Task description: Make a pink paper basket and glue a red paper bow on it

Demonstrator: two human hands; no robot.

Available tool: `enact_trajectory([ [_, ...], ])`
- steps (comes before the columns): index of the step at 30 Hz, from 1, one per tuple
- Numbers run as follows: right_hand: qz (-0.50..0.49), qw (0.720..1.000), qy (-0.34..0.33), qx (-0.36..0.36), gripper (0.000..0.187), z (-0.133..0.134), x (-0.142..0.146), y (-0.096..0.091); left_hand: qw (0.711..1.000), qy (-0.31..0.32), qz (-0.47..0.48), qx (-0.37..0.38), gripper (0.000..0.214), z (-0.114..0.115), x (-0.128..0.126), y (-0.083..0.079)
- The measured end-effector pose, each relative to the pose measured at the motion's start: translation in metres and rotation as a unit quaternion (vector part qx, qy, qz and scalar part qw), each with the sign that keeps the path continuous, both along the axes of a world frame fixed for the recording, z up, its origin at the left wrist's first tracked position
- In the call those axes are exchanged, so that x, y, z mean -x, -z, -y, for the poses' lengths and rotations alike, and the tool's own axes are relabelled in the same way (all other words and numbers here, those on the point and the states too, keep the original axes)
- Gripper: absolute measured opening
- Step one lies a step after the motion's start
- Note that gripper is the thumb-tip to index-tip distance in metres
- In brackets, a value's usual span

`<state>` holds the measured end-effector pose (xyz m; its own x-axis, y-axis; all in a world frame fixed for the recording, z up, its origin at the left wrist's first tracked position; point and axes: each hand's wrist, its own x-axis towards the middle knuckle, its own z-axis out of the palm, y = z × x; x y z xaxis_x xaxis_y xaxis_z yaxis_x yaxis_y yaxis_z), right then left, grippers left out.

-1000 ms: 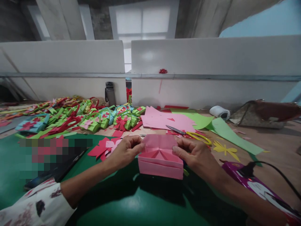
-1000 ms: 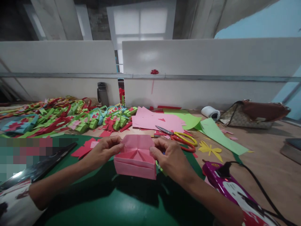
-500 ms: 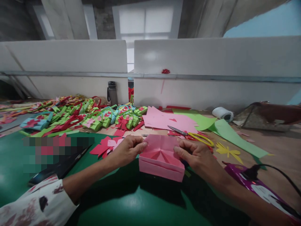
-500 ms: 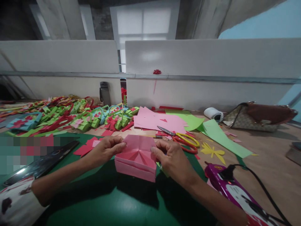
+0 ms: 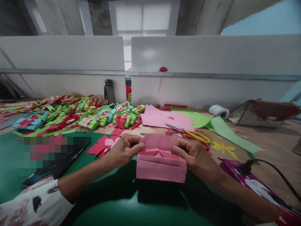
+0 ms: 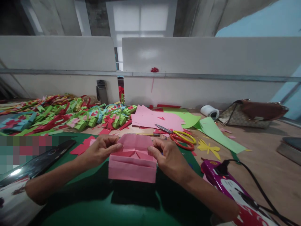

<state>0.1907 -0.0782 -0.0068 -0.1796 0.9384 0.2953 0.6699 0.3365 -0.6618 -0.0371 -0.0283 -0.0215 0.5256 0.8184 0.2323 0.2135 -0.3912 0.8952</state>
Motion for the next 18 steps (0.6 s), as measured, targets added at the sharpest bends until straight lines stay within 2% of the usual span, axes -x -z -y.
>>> enact_trajectory([
  [5,-0.005,1.000,0.007,-0.019,0.029,0.0019,-0.0007,-0.0016,0.996,0.023,0.059,0.069,0.029,0.0013,0.0000,0.0040],
  [8,-0.006,1.000,0.006,-0.027,0.030,0.0017,-0.0014,-0.0026,0.993,0.014,0.073,0.094,0.029,0.0012,-0.0001,0.0063],
  [14,-0.033,0.999,-0.001,0.008,0.027,-0.0045,-0.0054,0.0025,0.994,0.006,0.068,0.089,0.033,-0.0007,0.0002,0.0018],
  [18,-0.003,1.000,0.000,-0.012,0.026,-0.0056,-0.0056,0.0036,0.996,0.003,0.047,0.072,0.034,-0.0031,0.0027,-0.0029],
])
